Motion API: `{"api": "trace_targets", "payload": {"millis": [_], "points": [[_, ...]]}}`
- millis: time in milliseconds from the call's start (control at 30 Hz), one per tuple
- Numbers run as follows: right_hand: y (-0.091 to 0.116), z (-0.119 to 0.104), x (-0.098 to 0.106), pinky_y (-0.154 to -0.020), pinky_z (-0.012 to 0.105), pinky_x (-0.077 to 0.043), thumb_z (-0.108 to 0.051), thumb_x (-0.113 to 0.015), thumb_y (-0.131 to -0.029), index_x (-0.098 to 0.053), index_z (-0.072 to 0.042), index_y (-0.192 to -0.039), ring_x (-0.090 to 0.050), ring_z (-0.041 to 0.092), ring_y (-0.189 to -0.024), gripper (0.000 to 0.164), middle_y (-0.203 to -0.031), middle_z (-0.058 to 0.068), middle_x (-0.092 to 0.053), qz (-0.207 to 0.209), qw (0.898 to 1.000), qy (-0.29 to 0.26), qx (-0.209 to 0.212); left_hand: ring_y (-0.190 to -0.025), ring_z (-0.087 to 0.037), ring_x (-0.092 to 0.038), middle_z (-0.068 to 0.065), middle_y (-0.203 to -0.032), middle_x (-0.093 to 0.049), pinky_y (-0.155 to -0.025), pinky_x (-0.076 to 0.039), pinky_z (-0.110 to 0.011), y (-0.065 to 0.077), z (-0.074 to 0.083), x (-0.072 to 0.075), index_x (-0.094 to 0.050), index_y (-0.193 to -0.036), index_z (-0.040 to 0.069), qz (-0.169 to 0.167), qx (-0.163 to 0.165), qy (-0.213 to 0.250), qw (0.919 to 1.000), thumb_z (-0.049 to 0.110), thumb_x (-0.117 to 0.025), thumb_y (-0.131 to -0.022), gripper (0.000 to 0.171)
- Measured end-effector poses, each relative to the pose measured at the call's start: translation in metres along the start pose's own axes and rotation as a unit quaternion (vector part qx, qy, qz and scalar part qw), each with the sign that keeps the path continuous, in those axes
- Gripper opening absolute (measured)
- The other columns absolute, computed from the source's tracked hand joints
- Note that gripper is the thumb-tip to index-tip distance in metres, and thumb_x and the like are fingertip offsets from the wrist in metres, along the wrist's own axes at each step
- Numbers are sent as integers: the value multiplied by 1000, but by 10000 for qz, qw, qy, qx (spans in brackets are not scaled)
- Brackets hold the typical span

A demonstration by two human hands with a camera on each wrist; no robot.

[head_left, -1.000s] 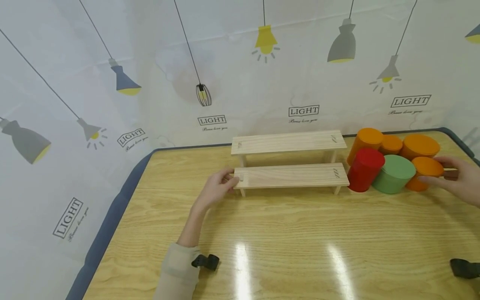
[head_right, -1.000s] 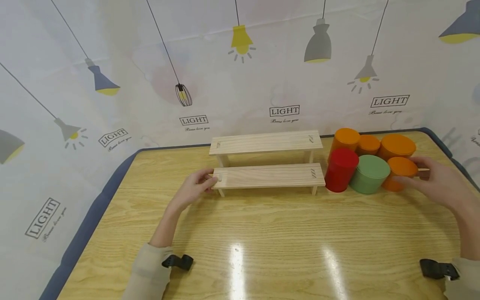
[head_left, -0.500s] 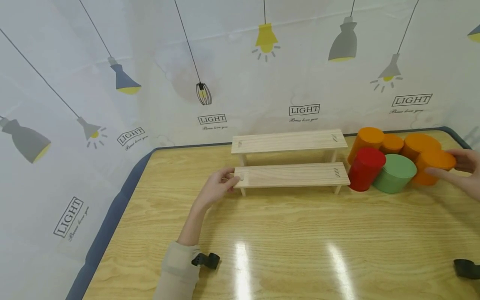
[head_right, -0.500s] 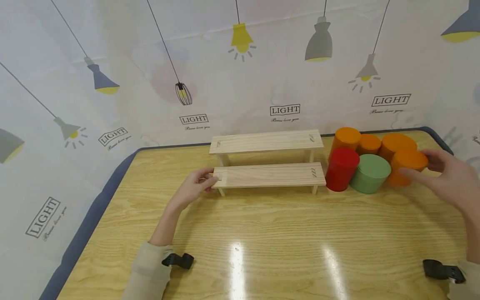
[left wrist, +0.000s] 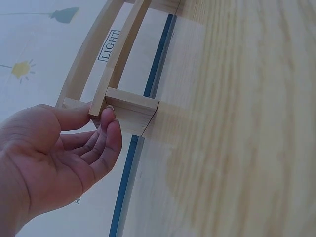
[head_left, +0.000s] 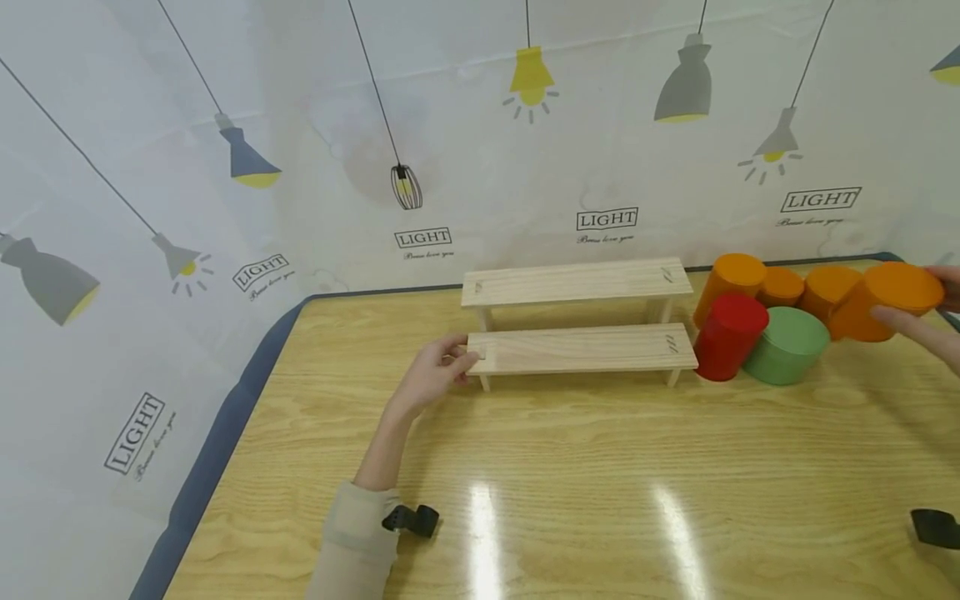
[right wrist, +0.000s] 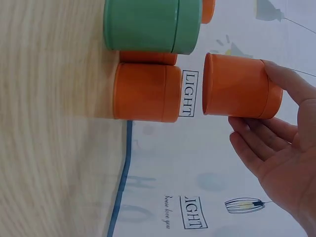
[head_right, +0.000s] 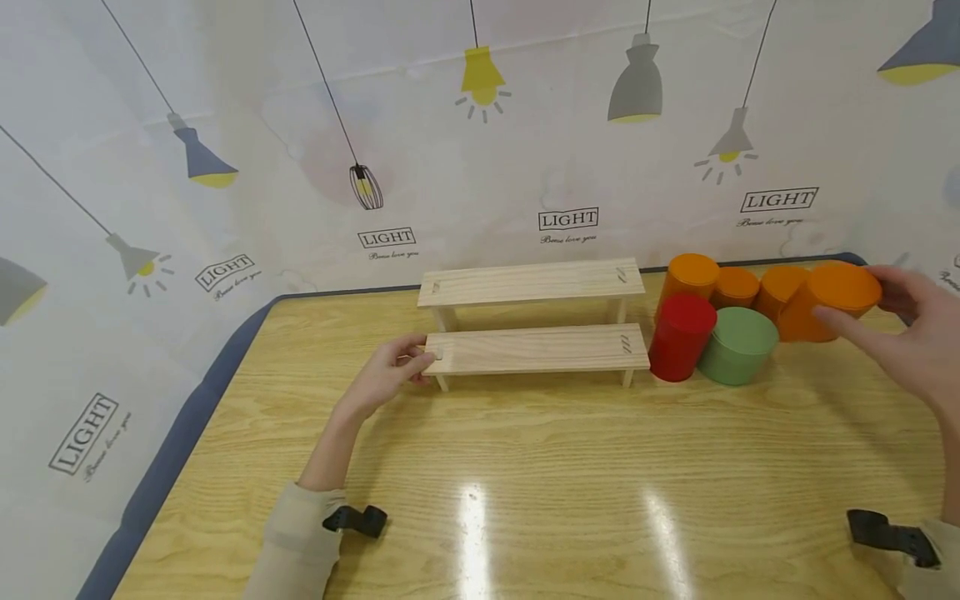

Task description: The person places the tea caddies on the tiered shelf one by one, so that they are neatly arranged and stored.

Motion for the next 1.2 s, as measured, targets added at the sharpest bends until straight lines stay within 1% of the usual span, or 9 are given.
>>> {"api": "trace_targets", "payload": {"millis": [33,233,433,533,633,733,900,1100,1200], "points": [[-1,-3,1,-107,13,-29,-25,-63,-100,-42,1,-150,-29,-22,-95,60,-106,-41,-32,-8,10000,-12,22,-82,-20,-65,-18,-105,-63,-81,-61,-41,0,0,0,-43,-143,-14,-4,-11,11,10000,9,-60,-103,50],[-3,-17,5,-106,12,-29,-24,-65,-99,-46,-6,-149,-31,-22,-97,57,-108,-41,-35,43,9997,-14,258,-86,-24,-66,-19,-106,-62,-85,-60,-44,0,-1,0,-42,-143,-15,-32,-58,108,9999,9,-60,-103,51],[-2,-39,7,-110,14,-29,-24,-68,-98,-48,-12,-150,-32,-23,-100,57,-122,-33,-45,132,9994,-84,313,-83,-22,-66,-18,-105,-62,-85,-59,-47,0,-2,0,-43,-143,-14,-28,-54,186,9998,8,-60,-103,49],[-2,-51,8,-107,11,-31,-20,-70,-97,-50,-14,-148,-36,-23,-99,55,-121,-33,-48,242,9979,-280,525,-81,-19,-66,-17,-104,-62,-85,-60,-46,0,-3,0,-43,-143,-14,-1,-8,236,9997,7,-60,-102,49],[-5,-63,7,-102,8,-33,-14,-73,-94,-54,-12,-144,-41,-21,-97,54,-111,-39,-46,413,9946,-515,798,-80,-19,-66,-18,-104,-62,-84,-60,-45,0,-3,0,-43,-143,-14,17,-1,246,9997,6,-59,-102,49],[-7,-73,4,-103,9,-34,-12,-74,-92,-55,-11,-143,-44,-19,-97,55,-110,-38,-47,436,9924,-737,887,-79,-19,-66,-18,-104,-62,-84,-60,-45,0,-3,0,-43,-143,-13,25,22,256,9997,7,-59,-103,48],[-8,-90,-6,-109,14,-31,-9,-75,-91,-57,-12,-143,-48,-14,-100,55,-114,-32,-51,67,9884,-1128,1012,-80,-18,-66,-19,-107,-63,-84,-60,-41,0,-3,0,-42,-145,-13,1,53,277,9996,8,-59,-103,50],[-1,-108,-18,-115,26,-25,-20,-77,-92,-52,-15,-148,-41,-15,-101,62,-118,-28,-51,-583,9922,-720,831,-81,-17,-66,-19,-108,-63,-81,-60,-35,0,-4,0,-41,-145,-13,-48,25,275,9996,10,-60,-103,52],[1,-116,-27,-108,22,-29,-23,-79,-91,-53,-14,-147,-41,-12,-100,63,-120,-22,-53,-711,9915,-647,880,-83,-19,-66,-19,-108,-62,-82,-60,-37,0,-5,1,-41,-145,-12,-74,23,269,9996,12,-60,-103,52]]}}
Point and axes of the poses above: each hand's wrist, its own y-axis away from the middle knuckle, its own x-axis out of the back of the hand, z = x × y, the point moved 3 cm from there along -y, towards the middle knuckle
